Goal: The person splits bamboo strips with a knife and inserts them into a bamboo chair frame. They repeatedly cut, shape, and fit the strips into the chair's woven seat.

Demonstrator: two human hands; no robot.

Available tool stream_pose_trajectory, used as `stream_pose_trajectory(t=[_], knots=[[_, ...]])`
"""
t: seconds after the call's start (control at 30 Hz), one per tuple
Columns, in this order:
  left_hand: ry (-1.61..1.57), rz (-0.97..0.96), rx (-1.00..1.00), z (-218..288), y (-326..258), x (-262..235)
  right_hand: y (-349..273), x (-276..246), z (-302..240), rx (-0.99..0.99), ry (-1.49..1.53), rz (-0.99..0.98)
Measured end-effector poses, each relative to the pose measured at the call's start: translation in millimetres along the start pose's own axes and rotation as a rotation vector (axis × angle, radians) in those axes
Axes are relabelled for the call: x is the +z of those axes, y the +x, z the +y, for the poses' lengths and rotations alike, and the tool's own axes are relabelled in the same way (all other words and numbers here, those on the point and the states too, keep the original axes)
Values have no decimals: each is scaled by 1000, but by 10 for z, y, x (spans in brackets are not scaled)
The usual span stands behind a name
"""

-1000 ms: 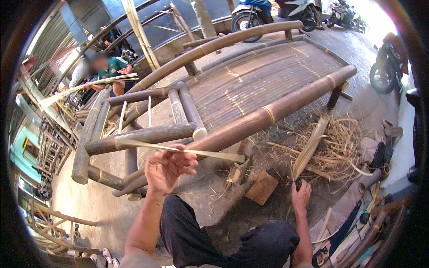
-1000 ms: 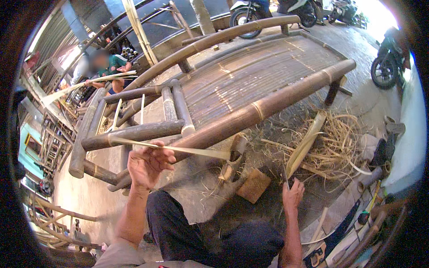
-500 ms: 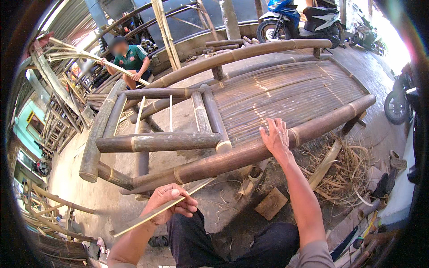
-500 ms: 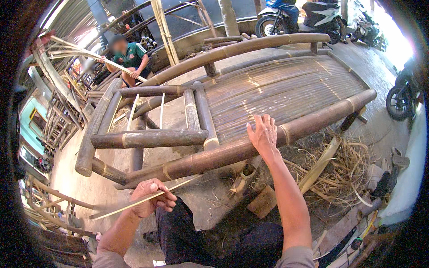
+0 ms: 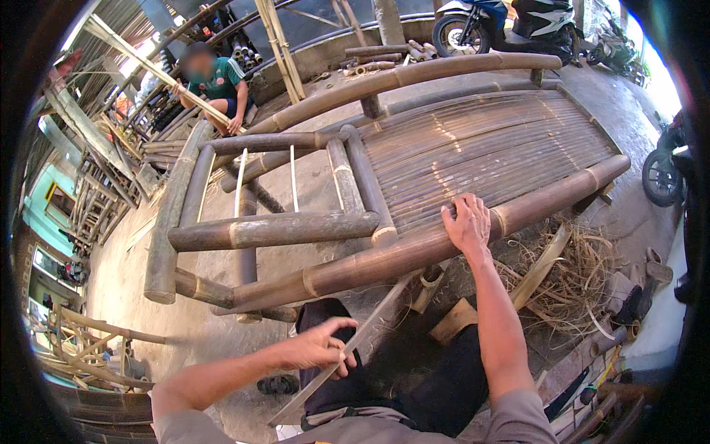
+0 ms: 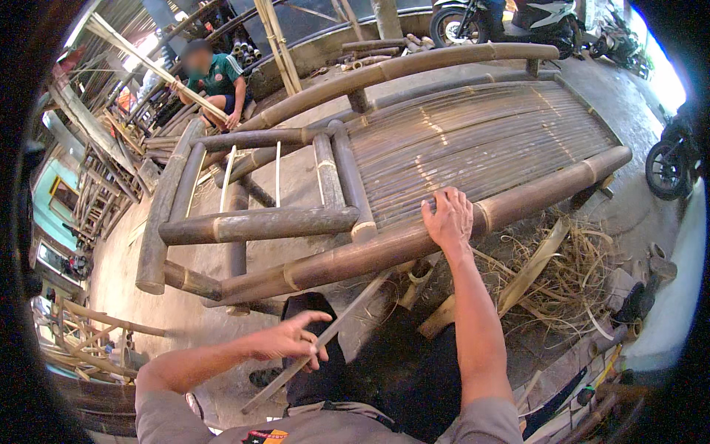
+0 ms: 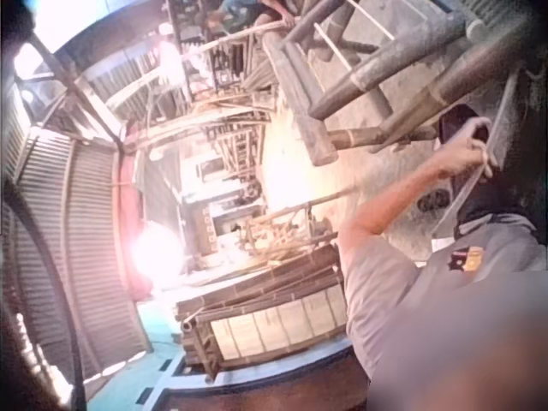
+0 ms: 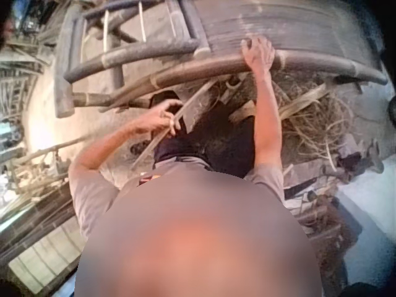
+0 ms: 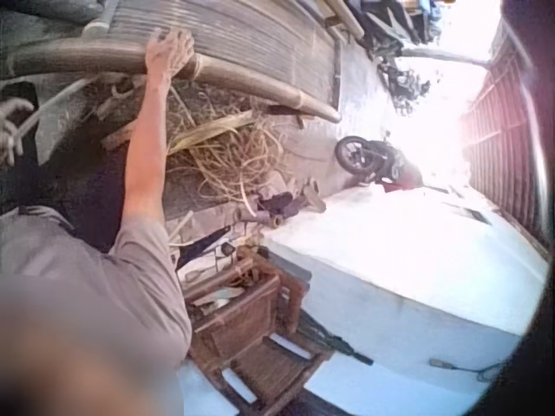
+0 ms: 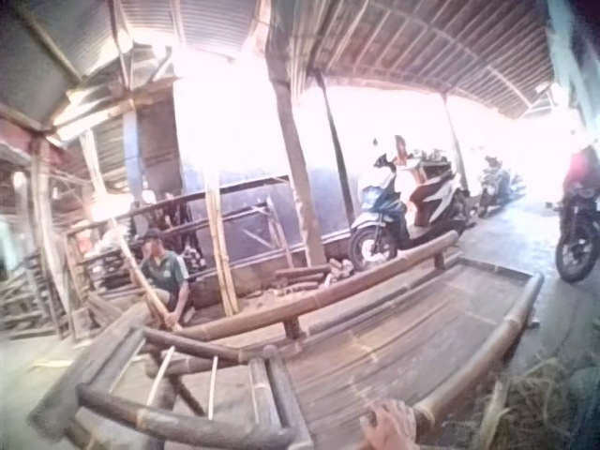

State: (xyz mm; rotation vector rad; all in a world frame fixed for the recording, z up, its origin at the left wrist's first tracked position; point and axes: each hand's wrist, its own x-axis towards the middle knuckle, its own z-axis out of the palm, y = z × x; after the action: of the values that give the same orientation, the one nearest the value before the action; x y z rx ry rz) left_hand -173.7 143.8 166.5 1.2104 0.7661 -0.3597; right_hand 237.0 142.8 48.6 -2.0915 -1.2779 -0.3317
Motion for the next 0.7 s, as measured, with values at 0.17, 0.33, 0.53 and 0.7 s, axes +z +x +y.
stream_pose_trajectory(t=[0.17, 0.33, 0.53, 0.7], knots=[[953, 533, 178, -99, -130, -245, 19, -18, -36, 40, 1, -25], [1065, 1313, 402, 323, -494, -961, 31, -6, -37, 82, -7, -21], [1354, 1322, 157, 832, -481, -1303, 29, -4, -37, 99, 17, -26], [1363, 1260, 149, 1049, -405, -1384, 32, -34, -61, 109, 23, -10]])
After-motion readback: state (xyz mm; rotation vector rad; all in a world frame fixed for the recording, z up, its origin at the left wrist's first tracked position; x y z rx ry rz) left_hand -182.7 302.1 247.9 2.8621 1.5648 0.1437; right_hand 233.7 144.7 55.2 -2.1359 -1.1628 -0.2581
